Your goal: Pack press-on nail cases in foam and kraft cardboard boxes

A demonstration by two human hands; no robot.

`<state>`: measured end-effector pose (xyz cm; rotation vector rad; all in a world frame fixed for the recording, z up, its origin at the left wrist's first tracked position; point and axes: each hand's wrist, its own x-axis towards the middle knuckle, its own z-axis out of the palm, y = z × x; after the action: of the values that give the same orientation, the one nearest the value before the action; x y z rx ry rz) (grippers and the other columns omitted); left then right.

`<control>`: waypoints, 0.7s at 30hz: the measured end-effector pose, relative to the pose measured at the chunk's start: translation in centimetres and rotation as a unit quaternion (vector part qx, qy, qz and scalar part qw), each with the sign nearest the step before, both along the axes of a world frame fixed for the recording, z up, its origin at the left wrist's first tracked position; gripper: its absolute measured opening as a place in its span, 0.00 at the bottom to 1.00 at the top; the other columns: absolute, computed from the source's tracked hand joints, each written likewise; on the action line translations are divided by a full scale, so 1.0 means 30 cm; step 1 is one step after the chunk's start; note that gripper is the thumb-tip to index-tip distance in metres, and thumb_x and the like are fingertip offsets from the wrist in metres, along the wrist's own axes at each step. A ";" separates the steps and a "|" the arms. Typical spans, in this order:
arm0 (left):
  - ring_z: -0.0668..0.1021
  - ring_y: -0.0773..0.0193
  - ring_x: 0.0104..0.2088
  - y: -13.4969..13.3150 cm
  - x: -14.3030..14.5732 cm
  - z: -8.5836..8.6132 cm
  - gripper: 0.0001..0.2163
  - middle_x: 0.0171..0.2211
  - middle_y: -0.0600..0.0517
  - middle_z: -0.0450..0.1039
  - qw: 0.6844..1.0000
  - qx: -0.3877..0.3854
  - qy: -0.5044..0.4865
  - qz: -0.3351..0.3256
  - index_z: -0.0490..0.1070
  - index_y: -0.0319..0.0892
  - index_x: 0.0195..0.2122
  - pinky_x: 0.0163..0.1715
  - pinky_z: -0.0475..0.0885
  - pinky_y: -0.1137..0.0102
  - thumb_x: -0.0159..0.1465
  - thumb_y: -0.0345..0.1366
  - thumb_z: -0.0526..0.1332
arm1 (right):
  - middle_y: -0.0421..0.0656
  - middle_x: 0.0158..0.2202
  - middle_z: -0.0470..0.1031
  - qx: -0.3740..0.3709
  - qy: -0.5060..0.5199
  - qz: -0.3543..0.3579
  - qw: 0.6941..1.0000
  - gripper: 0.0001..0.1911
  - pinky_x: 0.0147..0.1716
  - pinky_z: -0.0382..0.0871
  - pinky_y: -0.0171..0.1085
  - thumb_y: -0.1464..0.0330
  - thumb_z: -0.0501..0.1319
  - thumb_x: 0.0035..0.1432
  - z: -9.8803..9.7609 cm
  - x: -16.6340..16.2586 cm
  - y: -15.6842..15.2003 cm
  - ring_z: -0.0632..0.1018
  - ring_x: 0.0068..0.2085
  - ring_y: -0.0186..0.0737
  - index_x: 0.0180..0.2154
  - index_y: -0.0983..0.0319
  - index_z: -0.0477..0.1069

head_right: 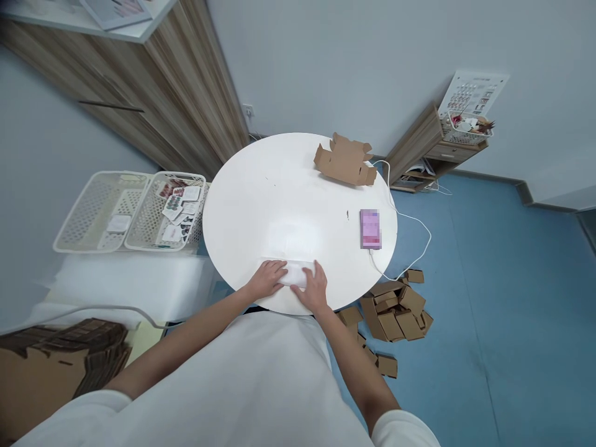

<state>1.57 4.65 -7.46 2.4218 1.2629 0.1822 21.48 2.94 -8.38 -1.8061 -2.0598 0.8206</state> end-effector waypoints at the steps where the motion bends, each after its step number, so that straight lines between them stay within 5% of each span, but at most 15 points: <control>1: 0.64 0.53 0.52 0.002 0.009 -0.001 0.17 0.54 0.43 0.61 1.000 0.003 0.003 0.006 0.64 0.42 0.46 0.50 0.57 0.58 0.54 0.33 0.59 | 0.55 0.60 0.47 -0.019 0.020 -0.082 0.996 0.32 0.54 0.52 0.54 0.56 0.58 0.49 -0.001 -0.002 -0.007 0.51 0.61 0.56 0.53 0.64 0.55; 5: 0.64 0.53 0.53 0.018 0.029 -0.005 0.17 0.54 0.43 0.61 1.000 0.008 0.010 0.016 0.64 0.41 0.46 0.50 0.57 0.59 0.54 0.32 0.58 | 0.56 0.58 0.50 -0.136 0.138 -0.281 0.940 0.41 0.48 0.64 0.45 0.56 0.59 0.47 0.015 -0.011 0.030 0.63 0.55 0.50 0.58 0.64 0.45; 8: 0.64 0.53 0.53 0.025 0.026 -0.008 0.17 0.54 0.44 0.61 1.000 0.006 0.008 0.008 0.64 0.42 0.46 0.50 0.58 0.59 0.55 0.33 0.58 | 0.54 0.51 0.62 -0.210 0.209 -0.329 0.896 0.39 0.40 0.68 0.40 0.60 0.64 0.41 0.045 0.005 0.098 0.71 0.47 0.46 0.54 0.63 0.53; 10: 0.63 0.53 0.53 0.025 0.021 -0.010 0.18 0.55 0.45 0.60 1.000 0.003 0.006 0.004 0.64 0.42 0.47 0.51 0.57 0.59 0.55 0.33 0.58 | 0.48 0.40 0.69 -0.249 0.251 -0.321 0.879 0.28 0.34 0.68 0.37 0.63 0.64 0.40 0.064 0.019 0.136 0.73 0.38 0.41 0.45 0.63 0.62; 13: 0.62 0.54 0.55 0.022 0.018 -0.010 0.18 0.55 0.45 0.60 1.000 -0.003 0.001 0.005 0.63 0.43 0.48 0.52 0.56 0.59 0.55 0.32 0.57 | 0.37 0.24 0.67 -0.271 0.301 -0.283 0.869 0.13 0.23 0.63 0.32 0.65 0.63 0.41 0.081 0.016 0.164 0.69 0.24 0.32 0.31 0.61 0.64; 17: 0.57 0.52 0.58 0.004 0.028 0.001 0.19 0.58 0.46 0.55 0.999 -0.011 -0.008 0.037 0.64 0.45 0.48 0.55 0.51 0.57 0.54 0.32 0.59 | 0.33 0.19 0.63 -0.285 0.359 -0.260 0.850 0.11 0.20 0.63 0.31 0.68 0.61 0.43 0.074 -0.050 0.165 0.66 0.19 0.28 0.31 0.60 0.62; 19: 0.52 0.48 0.60 -0.021 0.030 0.004 0.23 0.61 0.45 0.49 0.994 -0.021 -0.014 0.110 0.62 0.47 0.50 0.56 0.48 0.53 0.52 0.36 0.61 | 0.35 0.22 0.67 -0.291 0.373 -0.252 0.844 0.12 0.23 0.67 0.32 0.69 0.60 0.44 0.061 -0.084 0.159 0.70 0.22 0.30 0.34 0.61 0.63; 21: 0.49 0.44 0.61 -0.056 0.027 -0.005 0.29 0.62 0.42 0.43 0.966 -0.052 -0.026 0.253 0.56 0.46 0.54 0.54 0.49 0.49 0.51 0.43 0.62 | 0.38 0.25 0.68 -0.286 0.368 -0.242 0.851 0.13 0.28 0.69 0.33 0.70 0.59 0.44 0.046 -0.100 0.153 0.73 0.26 0.32 0.36 0.62 0.64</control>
<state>2.38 2.98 -7.60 1.9497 1.7961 0.3102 18.49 7.53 -6.99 -1.7248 -0.8680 1.7283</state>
